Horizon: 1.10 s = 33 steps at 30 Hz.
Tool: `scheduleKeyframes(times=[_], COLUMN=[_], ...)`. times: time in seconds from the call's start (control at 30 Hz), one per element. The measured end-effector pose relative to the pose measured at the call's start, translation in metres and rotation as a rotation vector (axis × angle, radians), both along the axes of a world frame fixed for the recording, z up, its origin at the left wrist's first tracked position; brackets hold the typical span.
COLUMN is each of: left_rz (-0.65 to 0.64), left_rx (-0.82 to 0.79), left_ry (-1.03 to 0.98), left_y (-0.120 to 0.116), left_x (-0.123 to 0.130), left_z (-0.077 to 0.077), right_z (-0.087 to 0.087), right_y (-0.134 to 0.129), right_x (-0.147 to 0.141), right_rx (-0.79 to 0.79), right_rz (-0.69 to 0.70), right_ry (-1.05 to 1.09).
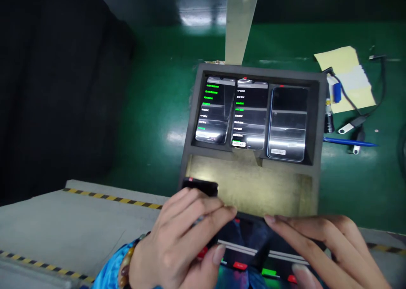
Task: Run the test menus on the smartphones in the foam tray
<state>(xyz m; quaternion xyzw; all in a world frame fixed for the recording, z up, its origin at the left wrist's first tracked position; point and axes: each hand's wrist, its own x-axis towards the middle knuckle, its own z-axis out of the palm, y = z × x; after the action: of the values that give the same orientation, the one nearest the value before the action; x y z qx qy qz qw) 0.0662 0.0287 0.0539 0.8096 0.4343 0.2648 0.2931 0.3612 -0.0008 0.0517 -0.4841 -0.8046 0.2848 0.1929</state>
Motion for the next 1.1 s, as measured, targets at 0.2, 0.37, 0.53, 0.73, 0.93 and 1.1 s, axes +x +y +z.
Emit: scheduleKeyframes(times=[0.2,0.37,0.53,0.73,0.93,1.1], left_rz=[0.026,-0.02,0.078,0.249,0.277,0.215], left_rx=[-0.062,-0.148,-0.108,-0.202,-0.323,-0.348], left_ry=[0.152,0.268,0.258,0.177,0.064,-0.01], left_y=[0.013,0.023,0.022,-0.006,-0.041,-0.067], left_x=[0.005,0.012,-0.01,-0.058,-0.066,-0.071], left_z=[-0.022,-0.029,-0.024,-0.036,-0.052,-0.056], right_z=[-0.017,-0.04,-0.04,-0.034,-0.037,-0.029], right_y=[0.03,0.04,0.033,-0.027,-0.07,-0.074], right_x=[-0.011,-0.01,0.002,0.033,0.017,-0.032], right_rx=[-0.15,-0.255,-0.149,-0.021,0.11,0.22], right_rz=[0.002,-0.015,-0.042,-0.13,-0.042,0.251], right_ry=[0.005,-0.026,-0.02,-0.11,-0.253,-0.191])
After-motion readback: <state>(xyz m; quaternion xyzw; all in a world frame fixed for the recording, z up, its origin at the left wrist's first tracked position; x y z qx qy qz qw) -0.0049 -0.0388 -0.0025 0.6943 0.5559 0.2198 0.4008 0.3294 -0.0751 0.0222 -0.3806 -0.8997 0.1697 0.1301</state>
